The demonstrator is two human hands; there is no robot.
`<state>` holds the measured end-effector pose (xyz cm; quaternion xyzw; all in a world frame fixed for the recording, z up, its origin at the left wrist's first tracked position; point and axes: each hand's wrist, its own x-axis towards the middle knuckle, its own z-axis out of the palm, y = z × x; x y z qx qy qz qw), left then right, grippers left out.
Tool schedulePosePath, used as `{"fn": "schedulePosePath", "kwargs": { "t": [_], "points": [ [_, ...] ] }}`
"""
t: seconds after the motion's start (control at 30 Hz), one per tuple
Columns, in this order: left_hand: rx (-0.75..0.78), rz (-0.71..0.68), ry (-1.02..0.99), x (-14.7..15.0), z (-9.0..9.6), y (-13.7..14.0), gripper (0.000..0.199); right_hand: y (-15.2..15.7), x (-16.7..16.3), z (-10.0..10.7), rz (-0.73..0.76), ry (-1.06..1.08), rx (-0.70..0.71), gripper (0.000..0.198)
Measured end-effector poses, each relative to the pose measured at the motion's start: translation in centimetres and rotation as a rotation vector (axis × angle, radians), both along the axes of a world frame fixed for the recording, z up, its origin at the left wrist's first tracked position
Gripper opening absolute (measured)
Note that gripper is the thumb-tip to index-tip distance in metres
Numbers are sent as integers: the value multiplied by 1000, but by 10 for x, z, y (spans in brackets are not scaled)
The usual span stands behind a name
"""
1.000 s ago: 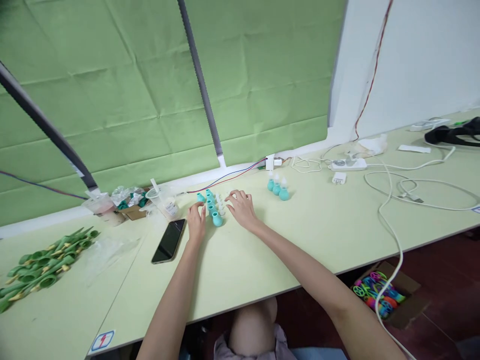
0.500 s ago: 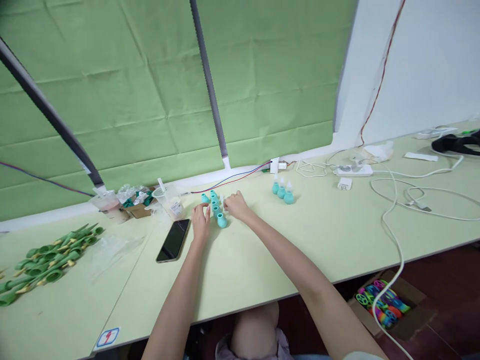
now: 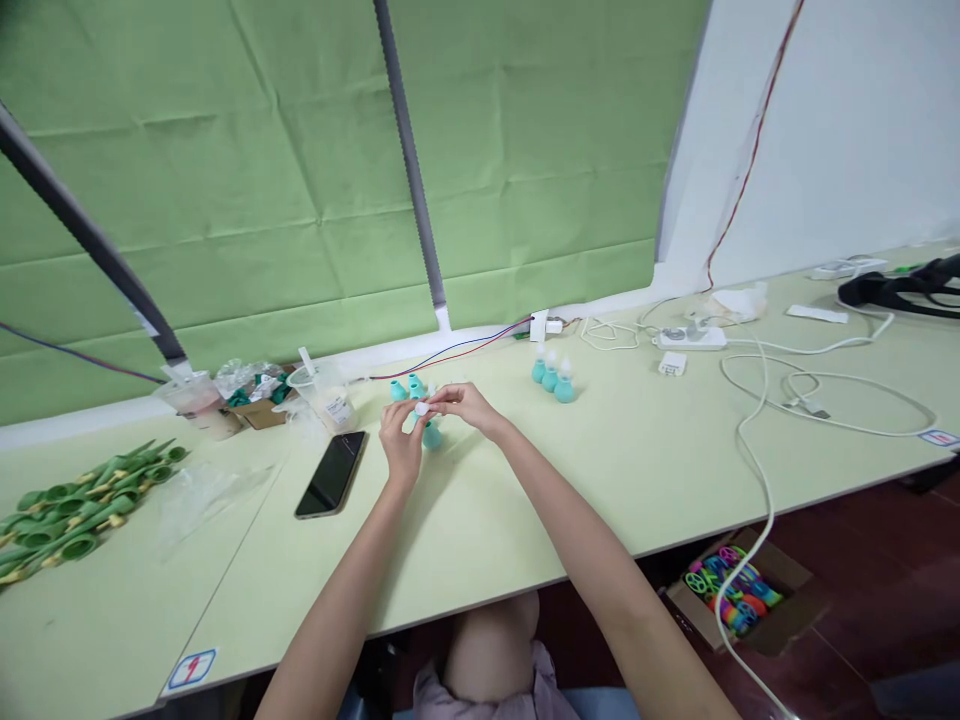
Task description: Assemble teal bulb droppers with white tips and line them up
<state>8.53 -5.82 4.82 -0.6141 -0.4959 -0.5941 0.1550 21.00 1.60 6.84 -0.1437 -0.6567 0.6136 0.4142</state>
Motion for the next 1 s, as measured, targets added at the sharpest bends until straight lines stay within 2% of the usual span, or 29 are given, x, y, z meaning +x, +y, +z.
{"fn": "schedulePosePath", "kwargs": {
  "t": [0.23, 0.37, 0.43, 0.5, 0.6, 0.67, 0.73, 0.8, 1.0],
  "points": [
    [97, 145, 68, 10, 1, -9, 15, 0, 8, 2, 125, -27, -36, 26],
    [62, 150, 41, 18, 6, -14, 13, -2, 10, 5, 171, -57, -8, 27],
    [22, 149, -65, 17, 8, -13, 16, 0, 11, 4, 132, -87, 38, 27],
    [-3, 165, -273, 8, 9, -8, 22, 4, 10, 2, 17, -146, 100, 28],
    [-26, 197, -630, -21, 3, 3, 30, 15, 6, 0, -271, -417, 248, 29],
    [-58, 259, -747, -43, -5, 9, 30, 25, 0, 0, -461, -752, 483, 25],
    [-104, 339, -780, -59, -12, 13, 30, 34, -9, 1, -584, -1044, 741, 21],
    [-145, 371, -770, -66, -18, 15, 28, 41, -21, 2, -635, -1192, 896, 22],
    [-162, 279, -717, -52, -18, 15, 29, 53, -57, -5, -654, -1354, 996, 23]
  ]
}}
